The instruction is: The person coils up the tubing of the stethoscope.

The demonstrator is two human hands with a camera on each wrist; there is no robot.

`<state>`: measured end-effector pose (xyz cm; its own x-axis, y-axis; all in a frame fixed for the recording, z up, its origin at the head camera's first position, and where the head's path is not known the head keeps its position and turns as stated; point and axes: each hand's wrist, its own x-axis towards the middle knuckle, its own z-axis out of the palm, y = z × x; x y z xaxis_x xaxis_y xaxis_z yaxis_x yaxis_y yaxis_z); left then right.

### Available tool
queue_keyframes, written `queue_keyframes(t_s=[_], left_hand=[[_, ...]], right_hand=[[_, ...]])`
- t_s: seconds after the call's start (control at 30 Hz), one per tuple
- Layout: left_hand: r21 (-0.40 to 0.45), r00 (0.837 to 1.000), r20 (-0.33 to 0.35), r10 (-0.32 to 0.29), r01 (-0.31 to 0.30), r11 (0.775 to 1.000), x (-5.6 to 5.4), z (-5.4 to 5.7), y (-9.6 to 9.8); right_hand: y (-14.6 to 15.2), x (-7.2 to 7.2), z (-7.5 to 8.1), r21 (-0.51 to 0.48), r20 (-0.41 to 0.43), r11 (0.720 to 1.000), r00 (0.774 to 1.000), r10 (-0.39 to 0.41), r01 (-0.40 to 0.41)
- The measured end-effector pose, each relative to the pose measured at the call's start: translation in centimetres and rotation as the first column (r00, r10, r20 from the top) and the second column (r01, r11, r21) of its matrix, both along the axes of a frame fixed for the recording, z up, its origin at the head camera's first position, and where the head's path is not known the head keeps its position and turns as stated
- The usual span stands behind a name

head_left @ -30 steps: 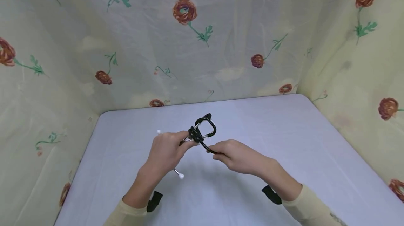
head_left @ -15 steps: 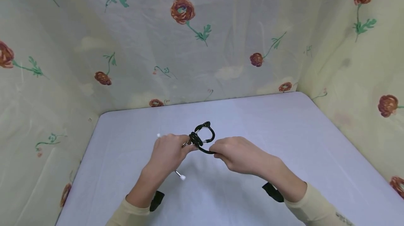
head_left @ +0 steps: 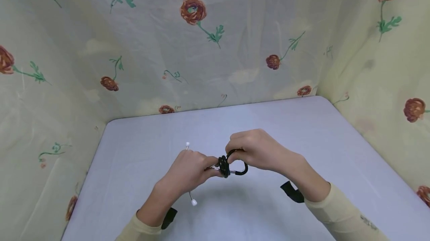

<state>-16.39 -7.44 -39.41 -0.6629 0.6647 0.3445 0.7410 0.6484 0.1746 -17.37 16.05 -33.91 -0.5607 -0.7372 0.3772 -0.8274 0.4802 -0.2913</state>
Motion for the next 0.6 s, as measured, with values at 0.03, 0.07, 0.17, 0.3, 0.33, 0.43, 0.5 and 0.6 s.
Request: queue_keyframes(t_s=[0.03,0.07,0.17,0.3,0.33,0.43,0.5,0.6], left_hand=[[0.001,1.0,-0.004,-0.021,0.021,1.0,0.0,0.0,0.0],[0.004,0.999,-0.007,-0.039,0.039,0.999,0.0,0.0,-0.1],[0.023,0.996,-0.001,-0.087,0.087,0.996,0.0,0.0,-0.3],[0.084,0.987,-0.029,-0.159,0.161,0.983,0.1,0.0,-0.5],[0.106,0.983,-0.043,-0.176,0.18,0.978,0.1,0.1,-0.6],[0.172,0.973,-0.088,-0.215,0.227,0.959,0.2,0.3,-0.7],[0.213,0.965,-0.119,-0.233,0.254,0.944,0.2,0.4,-0.7],[0.275,0.958,-0.141,-0.251,0.281,0.919,0.3,0.6,-0.8]], right_hand=[[0.1,-0.1,0.0,-0.002,0.011,1.0,1.0,0.003,-0.003],[0.2,-0.2,0.0,-0.003,0.019,1.0,1.0,0.003,-0.003],[0.6,-0.3,-0.1,-0.016,0.039,1.0,0.999,-0.005,0.005],[1.2,-0.7,-0.3,-0.066,0.077,0.998,0.997,0.014,-0.009],[1.3,-0.8,-0.3,-0.083,0.094,0.996,0.995,0.024,-0.016],[1.6,-1.2,-0.4,-0.133,0.165,0.991,0.985,0.045,-0.023],[1.8,-1.4,-0.6,-0.169,0.221,0.985,0.974,0.057,-0.019],[1.9,-1.6,-0.9,-0.21,0.292,0.978,0.955,0.053,0.009]])
